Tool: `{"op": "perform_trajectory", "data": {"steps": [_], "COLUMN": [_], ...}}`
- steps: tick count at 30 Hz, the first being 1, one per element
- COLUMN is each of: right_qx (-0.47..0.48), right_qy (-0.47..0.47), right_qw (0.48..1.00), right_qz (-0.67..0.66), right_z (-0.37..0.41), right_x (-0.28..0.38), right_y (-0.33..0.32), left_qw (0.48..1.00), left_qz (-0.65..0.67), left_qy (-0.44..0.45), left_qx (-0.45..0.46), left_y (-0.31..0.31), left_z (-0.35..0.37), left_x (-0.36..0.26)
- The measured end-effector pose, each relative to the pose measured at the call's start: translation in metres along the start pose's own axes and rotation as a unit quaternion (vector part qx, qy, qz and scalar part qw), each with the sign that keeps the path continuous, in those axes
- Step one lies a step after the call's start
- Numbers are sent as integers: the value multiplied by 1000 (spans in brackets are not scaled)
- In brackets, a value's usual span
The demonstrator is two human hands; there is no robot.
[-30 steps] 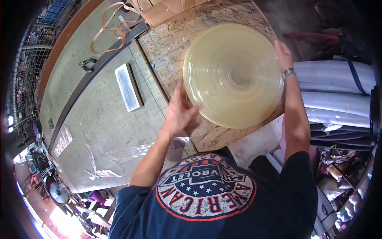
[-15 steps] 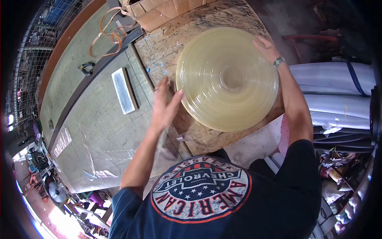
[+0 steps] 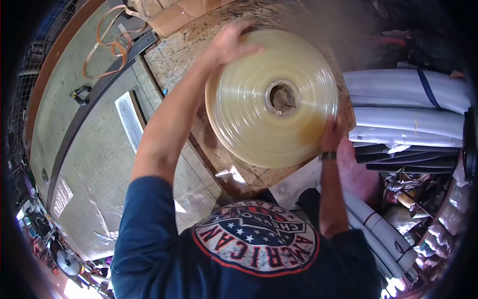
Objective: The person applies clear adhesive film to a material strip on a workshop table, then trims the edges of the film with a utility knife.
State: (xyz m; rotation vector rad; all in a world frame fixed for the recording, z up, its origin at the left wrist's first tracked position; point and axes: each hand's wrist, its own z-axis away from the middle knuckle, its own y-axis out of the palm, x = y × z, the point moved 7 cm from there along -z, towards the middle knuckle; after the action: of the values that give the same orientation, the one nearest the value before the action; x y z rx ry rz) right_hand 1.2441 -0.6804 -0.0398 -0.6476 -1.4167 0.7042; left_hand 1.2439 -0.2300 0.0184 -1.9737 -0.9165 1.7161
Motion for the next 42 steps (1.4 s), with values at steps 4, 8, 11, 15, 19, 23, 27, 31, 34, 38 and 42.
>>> {"op": "perform_trajectory", "data": {"steps": [4,8,11,15,19,23,27,31,34,38,42], "right_qx": [-80,-84,30,196,185,171,148,136,123,104,43], "right_qy": [-22,-132,-140,-175,-228,-218,-194,-166,-164,-195,-210], "right_qw": [984,986,973,964,954,958,964,971,972,970,968], "right_qz": [-155,-49,-183,-43,60,80,109,108,118,104,129], "right_z": [88,10,-98,-149,-132,-135,-129,-130,-128,-130,-123], "right_x": [9,49,108,146,164,157,160,148,145,145,134], "right_y": [-6,-27,-4,54,59,60,55,59,56,60,46], "left_qw": [986,968,913,912,844,927,938,923,936,966,922], "left_qz": [79,83,164,151,291,123,36,12,30,58,-84], "left_qy": [-62,-185,-349,-366,-442,-354,-314,-285,-337,-223,-315], "left_qx": [-131,-149,-137,-108,-94,23,142,259,94,-119,-209], "left_y": [-19,-47,-17,49,62,17,0,0,-32,-3,43], "left_z": [-28,106,248,308,325,344,394,412,355,254,219], "left_x": [19,12,-33,-99,-73,-107,-138,-149,-128,-81,-60]}}
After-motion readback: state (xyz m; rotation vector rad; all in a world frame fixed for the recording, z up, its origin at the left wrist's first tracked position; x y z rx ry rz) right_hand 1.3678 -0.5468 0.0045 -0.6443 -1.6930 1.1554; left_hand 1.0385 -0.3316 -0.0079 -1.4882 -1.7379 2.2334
